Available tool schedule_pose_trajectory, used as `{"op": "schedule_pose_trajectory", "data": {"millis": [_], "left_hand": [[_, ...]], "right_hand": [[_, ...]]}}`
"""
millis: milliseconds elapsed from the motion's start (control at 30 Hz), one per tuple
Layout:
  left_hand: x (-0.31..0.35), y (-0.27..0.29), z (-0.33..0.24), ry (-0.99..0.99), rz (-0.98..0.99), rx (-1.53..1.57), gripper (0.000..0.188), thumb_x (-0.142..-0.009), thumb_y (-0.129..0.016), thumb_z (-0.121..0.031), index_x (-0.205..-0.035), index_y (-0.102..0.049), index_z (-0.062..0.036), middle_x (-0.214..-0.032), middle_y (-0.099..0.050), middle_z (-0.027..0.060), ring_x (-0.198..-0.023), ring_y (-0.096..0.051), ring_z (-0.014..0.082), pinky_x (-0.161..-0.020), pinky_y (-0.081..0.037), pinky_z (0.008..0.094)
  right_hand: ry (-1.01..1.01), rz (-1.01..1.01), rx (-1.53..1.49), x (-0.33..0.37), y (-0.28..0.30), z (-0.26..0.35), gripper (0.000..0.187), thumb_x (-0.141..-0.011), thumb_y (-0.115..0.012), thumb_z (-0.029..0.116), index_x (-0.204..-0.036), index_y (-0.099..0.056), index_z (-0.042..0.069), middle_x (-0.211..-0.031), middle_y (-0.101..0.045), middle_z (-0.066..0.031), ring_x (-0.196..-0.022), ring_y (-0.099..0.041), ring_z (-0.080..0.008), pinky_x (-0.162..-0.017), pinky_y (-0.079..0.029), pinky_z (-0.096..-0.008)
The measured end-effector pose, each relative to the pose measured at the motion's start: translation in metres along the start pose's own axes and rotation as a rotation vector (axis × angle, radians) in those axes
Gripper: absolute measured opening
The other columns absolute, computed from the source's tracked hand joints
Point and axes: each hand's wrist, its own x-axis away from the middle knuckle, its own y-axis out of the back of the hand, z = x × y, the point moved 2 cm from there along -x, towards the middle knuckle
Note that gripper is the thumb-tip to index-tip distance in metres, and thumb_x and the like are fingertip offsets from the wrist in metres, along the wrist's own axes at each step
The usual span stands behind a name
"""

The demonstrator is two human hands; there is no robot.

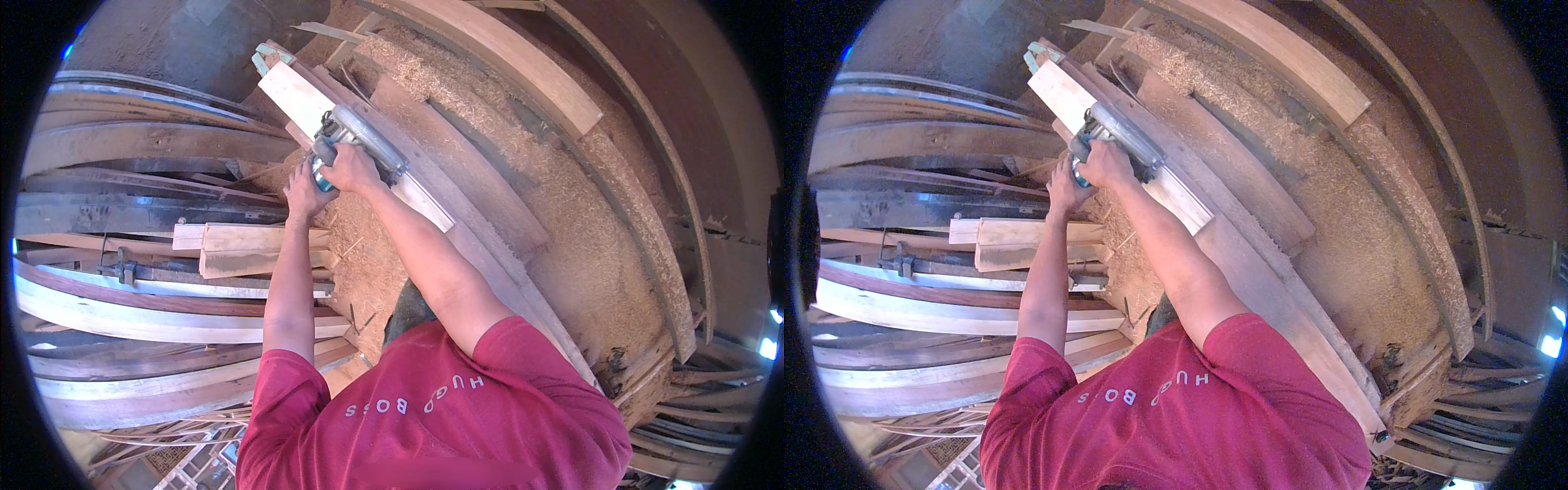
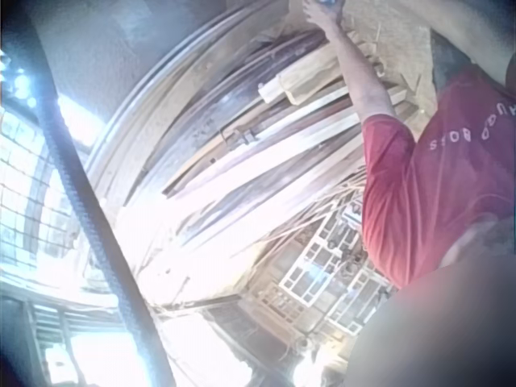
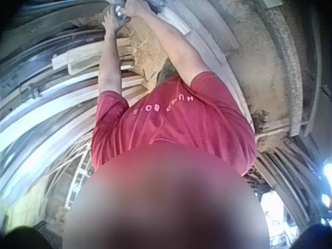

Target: The person uses a circular saw to cut a wooden beam, then uses an electric planer to smooth the surface of the wood, and finally measures the beam with a tape measure.

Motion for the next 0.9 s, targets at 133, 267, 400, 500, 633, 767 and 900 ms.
{"op": "schedule_pose_trajectory", "data": {"millis": [133, 267, 400, 500, 633, 767, 900], "left_hand": [[-0.01, 0.002, 0.003, -0.018, -0.018, -0.016, 0.108, -0.053, -0.087, -0.041, -0.145, -0.038, -0.0145, -0.139, -0.05, 0.0129, -0.124, -0.05, 0.0368, -0.097, -0.041, 0.0579], [-0.014, 0.005, 0.002, -0.005, -0.015, 0.016, 0.108, -0.052, -0.087, -0.04, -0.145, -0.037, -0.0148, -0.138, -0.05, 0.0127, -0.125, -0.049, 0.0364, -0.098, -0.041, 0.058], [-0.021, 0.009, 0.005, 0.002, -0.019, -0.008, 0.108, -0.053, -0.087, -0.039, -0.145, -0.037, -0.0151, -0.137, -0.051, 0.0127, -0.124, -0.049, 0.036, -0.098, -0.04, 0.058], [-0.025, 0.009, 0.007, 0.032, 0.015, 0.009, 0.107, -0.052, -0.087, -0.038, -0.145, -0.037, -0.0156, -0.137, -0.051, 0.0126, -0.124, -0.049, 0.0361, -0.099, -0.04, 0.0579], [-0.033, 0.008, 0.009, 0.023, 0.014, 0.005, 0.108, -0.052, -0.087, -0.037, -0.145, -0.038, -0.0164, -0.138, -0.05, 0.0131, -0.125, -0.049, 0.0366, -0.1, -0.039, 0.0583], [-0.037, 0.008, 0.014, 0.04, 0.024, 0.015, 0.108, -0.052, -0.087, -0.037, -0.146, -0.037, -0.0165, -0.14, -0.049, 0.0132, -0.127, -0.048, 0.0368, -0.101, -0.038, 0.0588], [-0.045, 0.009, 0.011, 0.065, 0.046, 0.017, 0.108, -0.052, -0.087, -0.037, -0.146, -0.037, -0.017, -0.141, -0.049, 0.0124, -0.129, -0.047, 0.0358, -0.101, -0.038, 0.0588]], "right_hand": [[0.026, 0.002, -0.008, -0.012, -0.003, 0.0, 0.052, -0.075, -0.07, 0.035, -0.112, -0.065, -0.001, -0.11, -0.066, -0.0281, -0.107, -0.064, -0.0394, -0.094, -0.051, -0.046], [0.054, -0.041, -0.021, -0.017, -0.008, -0.002, 0.047, -0.073, -0.069, 0.034, -0.106, -0.067, 0.001, -0.106, -0.067, -0.0276, -0.103, -0.064, -0.0409, -0.091, -0.051, -0.0471], [0.05, -0.042, 0.008, -0.027, -0.011, 0.0, 0.052, -0.074, -0.069, 0.035, -0.111, -0.064, -0.001, -0.109, -0.066, -0.0281, -0.105, -0.063, -0.0407, -0.093, -0.05, -0.047], [0.037, -0.009, 0.022, -0.034, -0.017, -0.003, 0.059, -0.075, -0.069, 0.036, -0.12, -0.061, -0.001, -0.114, -0.064, -0.0281, -0.108, -0.063, -0.0401, -0.096, -0.05, -0.0464], [0.045, -0.078, -0.008, -0.043, -0.018, -0.004, 0.048, -0.073, -0.07, 0.034, -0.105, -0.067, -0.001, -0.106, -0.067, -0.0279, -0.104, -0.064, -0.0408, -0.092, -0.051, -0.0466], [0.065, -0.035, -0.002, -0.047, -0.017, 0.003, 0.054, -0.074, -0.071, 0.034, -0.113, -0.064, -0.002, -0.109, -0.067, -0.0272, -0.105, -0.064, -0.0397, -0.093, -0.052, -0.0459], [0.064, -0.043, -0.029, -0.055, -0.016, 0.002, 0.048, -0.073, -0.071, 0.033, -0.107, -0.066, -0.001, -0.107, -0.067, -0.0266, -0.103, -0.065, -0.0398, -0.092, -0.052, -0.046]]}}
